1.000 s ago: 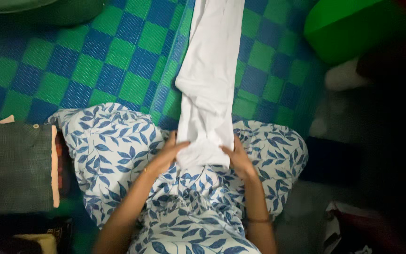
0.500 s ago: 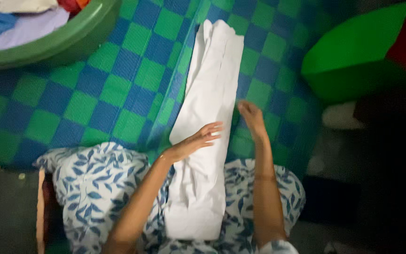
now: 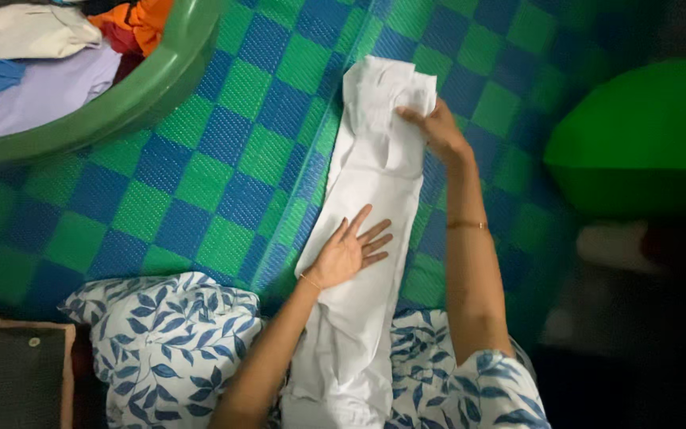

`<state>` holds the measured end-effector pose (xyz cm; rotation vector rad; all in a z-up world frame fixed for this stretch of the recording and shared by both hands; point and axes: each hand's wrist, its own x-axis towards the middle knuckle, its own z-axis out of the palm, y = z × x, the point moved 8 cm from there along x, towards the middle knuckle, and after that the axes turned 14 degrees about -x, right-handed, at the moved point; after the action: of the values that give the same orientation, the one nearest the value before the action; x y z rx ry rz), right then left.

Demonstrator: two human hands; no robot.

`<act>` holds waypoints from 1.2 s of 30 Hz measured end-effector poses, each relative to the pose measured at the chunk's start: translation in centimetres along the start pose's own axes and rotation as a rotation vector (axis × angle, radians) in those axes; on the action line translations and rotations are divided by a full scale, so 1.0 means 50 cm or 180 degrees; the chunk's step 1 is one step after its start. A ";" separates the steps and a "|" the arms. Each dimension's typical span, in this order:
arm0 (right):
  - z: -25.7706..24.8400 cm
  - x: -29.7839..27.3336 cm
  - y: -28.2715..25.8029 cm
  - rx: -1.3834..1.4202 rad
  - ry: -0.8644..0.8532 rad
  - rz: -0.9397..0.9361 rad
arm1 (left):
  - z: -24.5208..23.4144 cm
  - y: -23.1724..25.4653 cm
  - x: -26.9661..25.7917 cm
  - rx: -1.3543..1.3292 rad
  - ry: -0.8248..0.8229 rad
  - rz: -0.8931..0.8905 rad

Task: The person sits on a mat and folds a white shirt, a blue shirt, and a light blue shirt one by one. They smooth out each garment, fold the sleeves and body, and stack the folded items on a pile to their left.

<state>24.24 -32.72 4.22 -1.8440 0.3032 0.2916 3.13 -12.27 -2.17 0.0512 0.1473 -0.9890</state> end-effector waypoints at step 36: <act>0.173 -0.706 0.171 -0.1130 0.0201 0.0043 | 0.035 0.107 -0.297 0.6542 0.1848 0.1426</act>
<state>-12.16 -24.76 6.49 -2.2047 0.3229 0.3120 -0.28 2.77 1.64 2.1448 -0.3970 -0.2770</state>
